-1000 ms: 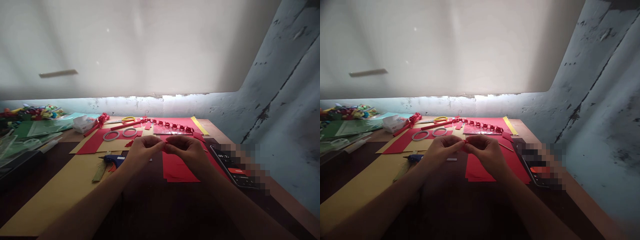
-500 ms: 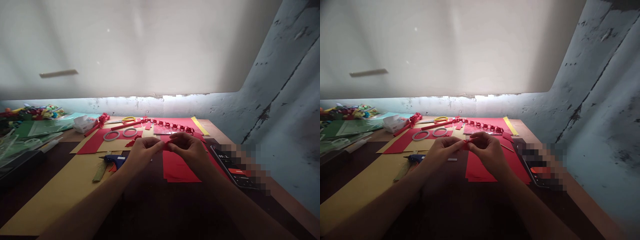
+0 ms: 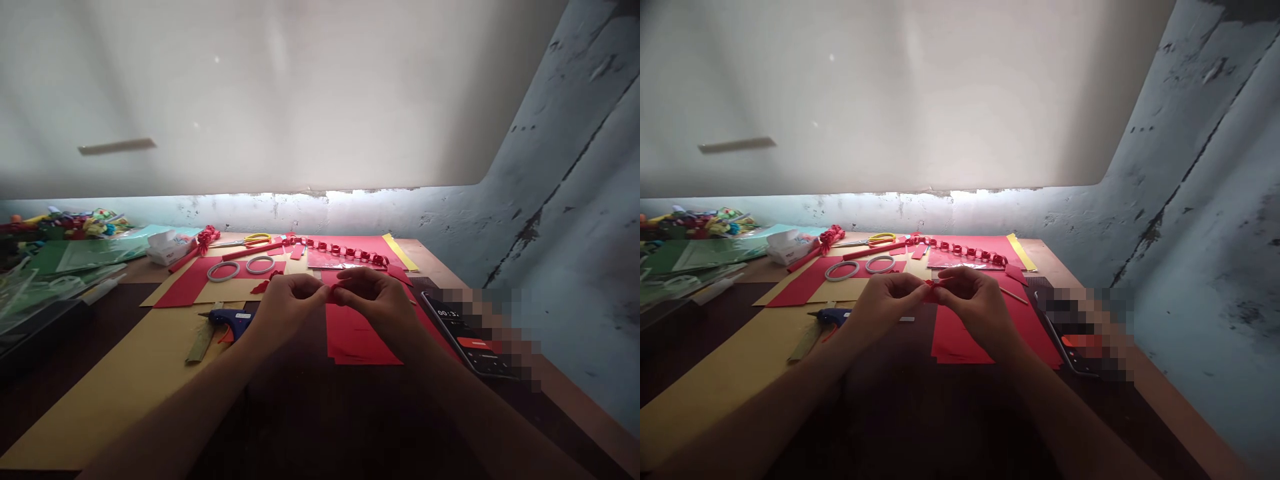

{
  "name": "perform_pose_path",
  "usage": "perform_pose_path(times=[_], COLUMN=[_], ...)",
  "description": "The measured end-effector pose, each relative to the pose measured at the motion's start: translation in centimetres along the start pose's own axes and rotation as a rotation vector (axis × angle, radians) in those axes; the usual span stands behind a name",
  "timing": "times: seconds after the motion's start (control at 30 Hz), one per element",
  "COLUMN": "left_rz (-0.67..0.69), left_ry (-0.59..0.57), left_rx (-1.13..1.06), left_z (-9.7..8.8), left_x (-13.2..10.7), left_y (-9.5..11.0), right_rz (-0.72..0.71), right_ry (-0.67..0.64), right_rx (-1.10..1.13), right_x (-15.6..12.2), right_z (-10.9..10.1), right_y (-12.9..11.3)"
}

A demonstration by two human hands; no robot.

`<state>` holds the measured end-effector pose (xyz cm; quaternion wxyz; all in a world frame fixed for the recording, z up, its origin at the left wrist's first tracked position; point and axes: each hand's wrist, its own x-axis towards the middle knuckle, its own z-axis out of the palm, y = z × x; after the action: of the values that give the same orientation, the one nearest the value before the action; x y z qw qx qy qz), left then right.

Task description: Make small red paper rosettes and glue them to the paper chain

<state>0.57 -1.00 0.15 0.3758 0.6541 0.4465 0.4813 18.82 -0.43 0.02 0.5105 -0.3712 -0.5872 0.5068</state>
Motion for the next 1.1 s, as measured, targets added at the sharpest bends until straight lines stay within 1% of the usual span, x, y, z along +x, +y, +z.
perform_pose_path(times=[0.27,0.37,0.43,0.6,0.8,0.9,1.0,1.1], left_rz=[0.028,0.031,0.039,0.077,0.042,0.044,0.036,0.033], left_ry=[0.115,0.155,0.16,0.13,0.001,-0.038,-0.044,-0.024], left_rx=[0.098,0.102,0.101,0.071,-0.043,-0.088,-0.082,-0.045], left_z=[0.36,0.48,0.52,0.41,0.13,0.08,0.08,0.12], left_x=[-0.32,-0.35,-0.35,-0.34,-0.18,-0.17,-0.2,-0.22], left_y=[0.08,0.02,-0.01,-0.02,0.14,0.28,0.25,0.09], right_rz=[0.02,0.005,-0.005,-0.027,-0.003,0.01,0.016,0.006], right_ry=[0.021,0.003,-0.009,-0.012,-0.018,-0.031,-0.033,-0.044], right_rx=[-0.036,-0.032,-0.029,-0.03,-0.024,-0.029,-0.041,-0.059], right_x=[-0.07,-0.09,-0.1,-0.07,-0.02,-0.03,-0.03,-0.06], right_z=[0.12,0.31,0.44,0.42,0.02,0.01,0.06,0.09], right_y=[-0.05,-0.05,0.0,-0.01,-0.32,-0.46,-0.54,-0.56])
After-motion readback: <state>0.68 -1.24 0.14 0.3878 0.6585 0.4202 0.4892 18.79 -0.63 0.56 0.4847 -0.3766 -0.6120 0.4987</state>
